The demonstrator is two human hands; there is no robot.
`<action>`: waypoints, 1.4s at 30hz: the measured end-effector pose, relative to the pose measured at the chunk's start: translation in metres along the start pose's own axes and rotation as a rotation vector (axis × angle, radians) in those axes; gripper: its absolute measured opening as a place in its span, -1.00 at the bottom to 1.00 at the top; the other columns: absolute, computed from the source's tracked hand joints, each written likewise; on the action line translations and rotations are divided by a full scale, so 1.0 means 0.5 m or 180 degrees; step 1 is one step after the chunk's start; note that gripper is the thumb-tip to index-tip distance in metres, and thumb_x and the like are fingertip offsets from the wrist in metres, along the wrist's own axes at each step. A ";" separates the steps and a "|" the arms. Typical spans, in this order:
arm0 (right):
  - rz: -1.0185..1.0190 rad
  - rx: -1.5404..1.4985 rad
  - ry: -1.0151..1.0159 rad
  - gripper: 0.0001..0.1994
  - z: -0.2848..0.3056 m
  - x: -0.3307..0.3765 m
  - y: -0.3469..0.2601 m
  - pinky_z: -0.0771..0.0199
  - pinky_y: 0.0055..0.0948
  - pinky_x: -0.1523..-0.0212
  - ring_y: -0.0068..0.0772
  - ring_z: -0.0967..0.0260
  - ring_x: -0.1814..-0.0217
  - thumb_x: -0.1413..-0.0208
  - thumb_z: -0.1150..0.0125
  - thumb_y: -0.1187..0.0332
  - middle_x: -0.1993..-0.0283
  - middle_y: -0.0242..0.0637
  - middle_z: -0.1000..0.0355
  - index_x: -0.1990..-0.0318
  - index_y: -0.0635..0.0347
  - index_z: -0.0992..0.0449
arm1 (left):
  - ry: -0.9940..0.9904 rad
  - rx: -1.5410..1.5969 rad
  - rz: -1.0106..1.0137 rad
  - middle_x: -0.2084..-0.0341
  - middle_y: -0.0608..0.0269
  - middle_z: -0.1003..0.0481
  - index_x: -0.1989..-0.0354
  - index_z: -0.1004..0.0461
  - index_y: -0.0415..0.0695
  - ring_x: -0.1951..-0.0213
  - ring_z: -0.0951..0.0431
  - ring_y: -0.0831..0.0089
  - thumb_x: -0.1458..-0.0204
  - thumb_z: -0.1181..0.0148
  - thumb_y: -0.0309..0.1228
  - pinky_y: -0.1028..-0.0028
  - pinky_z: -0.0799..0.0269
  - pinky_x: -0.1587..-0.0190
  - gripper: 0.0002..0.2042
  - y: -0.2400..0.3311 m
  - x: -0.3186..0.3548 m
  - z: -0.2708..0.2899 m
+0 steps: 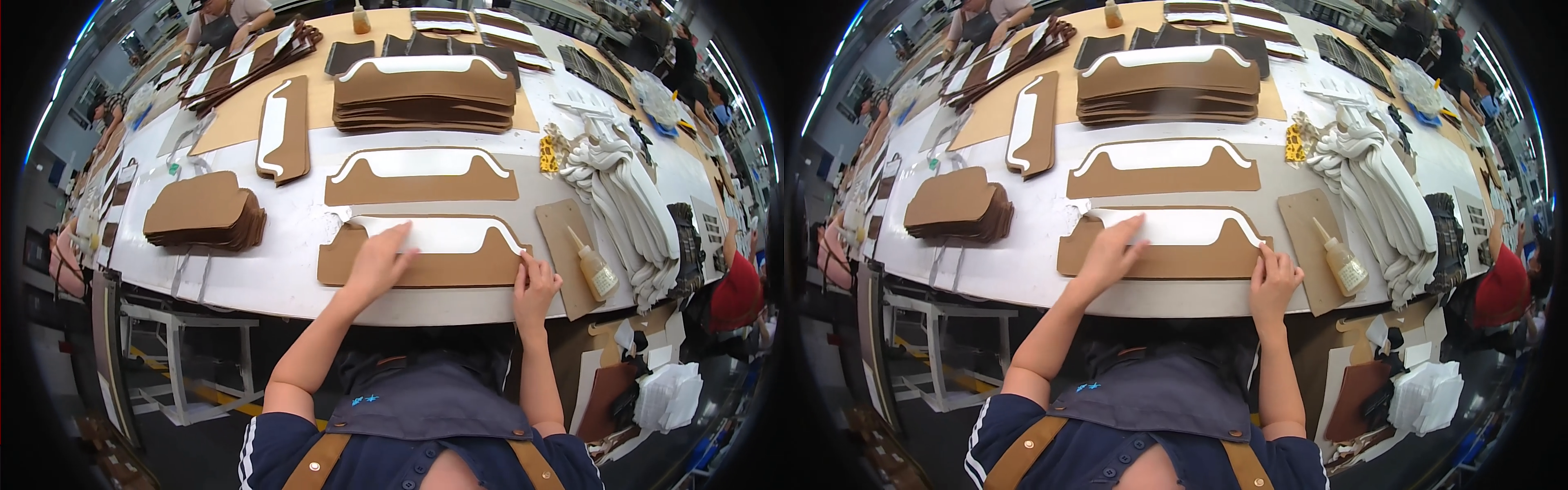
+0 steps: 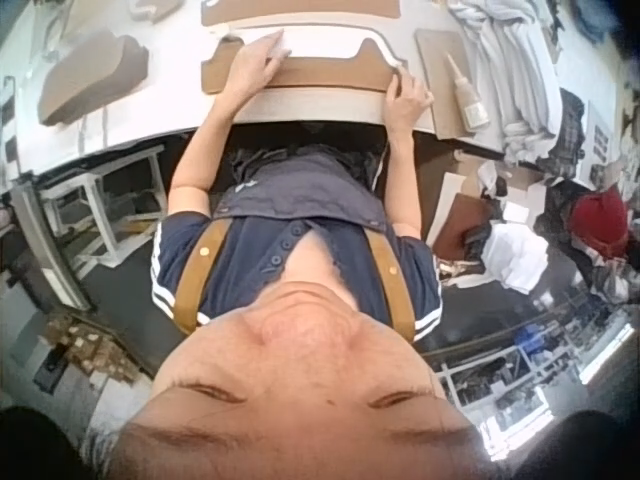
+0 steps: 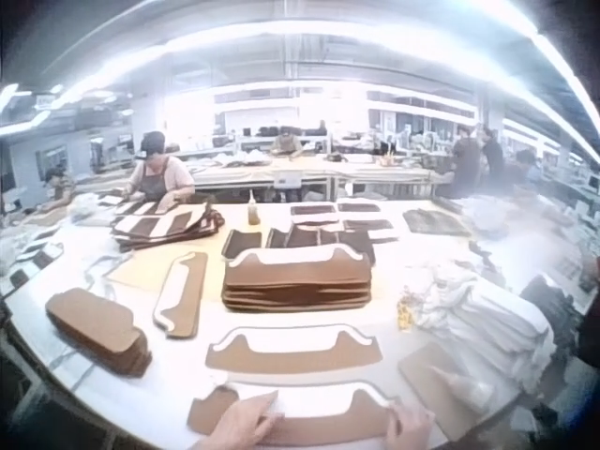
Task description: Applying glue and attaching white material components to brown leather pieces at a workshop table.
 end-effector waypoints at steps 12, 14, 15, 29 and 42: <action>-0.0020 -0.0852 0.0157 -0.60 0.023 -0.020 -0.061 -0.05 -0.32 -0.20 -0.46 -0.34 0.16 -0.21 -0.21 0.54 0.19 -0.39 -0.37 -0.21 0.15 -0.49 | 0.0977 -0.1382 0.0261 0.07 0.17 -0.44 0.25 -0.61 0.00 -0.17 -0.34 0.12 -0.02 -0.43 -0.36 0.04 -0.12 -0.27 -0.85 -0.129 0.023 0.190; 0.0055 -0.0964 0.0056 -0.62 0.017 -0.030 -0.095 -0.06 -0.31 -0.21 -0.42 -0.36 0.11 -0.20 -0.21 0.54 0.16 -0.37 -0.39 -0.19 0.16 -0.51 | 0.0751 -0.1084 0.0456 0.19 0.16 -0.50 0.18 -0.59 -0.02 -0.05 -0.45 0.15 -0.06 -0.40 -0.34 0.08 -0.24 -0.20 -0.82 -0.139 0.020 0.184; 0.0115 -0.1076 -0.0040 -0.64 0.011 -0.036 -0.115 -0.06 -0.30 -0.21 -0.39 -0.38 0.05 -0.20 -0.21 0.55 0.14 -0.35 -0.42 -0.16 0.17 -0.53 | 0.0515 -0.0787 0.0636 0.31 0.16 -0.56 0.11 -0.56 -0.04 0.07 -0.57 0.17 -0.11 -0.37 -0.32 0.12 -0.35 -0.13 -0.79 -0.144 0.018 0.176; 0.1872 -0.1489 -0.1744 -0.53 -0.176 -0.060 -0.418 -0.25 -0.13 -0.47 0.01 -0.19 -0.51 -0.26 -0.22 0.43 -0.44 0.02 -0.28 -0.29 0.38 -0.39 | 0.0771 -0.0580 0.1657 0.40 0.12 -0.65 -0.30 -0.40 -0.07 0.34 -0.68 0.07 -0.21 -0.26 -0.31 0.16 -0.57 0.24 -0.52 -0.184 0.074 0.139; 0.2227 -0.1445 -0.1915 -0.55 -0.231 -0.059 -0.508 -0.26 -0.16 -0.47 0.01 -0.17 -0.53 -0.29 -0.16 0.45 -0.45 0.00 -0.27 -0.30 0.39 -0.37 | 0.1055 -0.0436 0.1732 0.36 0.03 -0.67 -0.25 -0.41 -0.15 0.33 -0.70 0.05 -0.19 -0.26 -0.37 0.17 -0.60 0.24 -0.56 -0.175 0.125 0.166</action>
Point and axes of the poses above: each hand's wrist, its own x-axis away from the middle knuckle, its own z-axis out of the back of the hand, y = z × x, the point moved 9 cm from there along -x, towards the middle knuckle
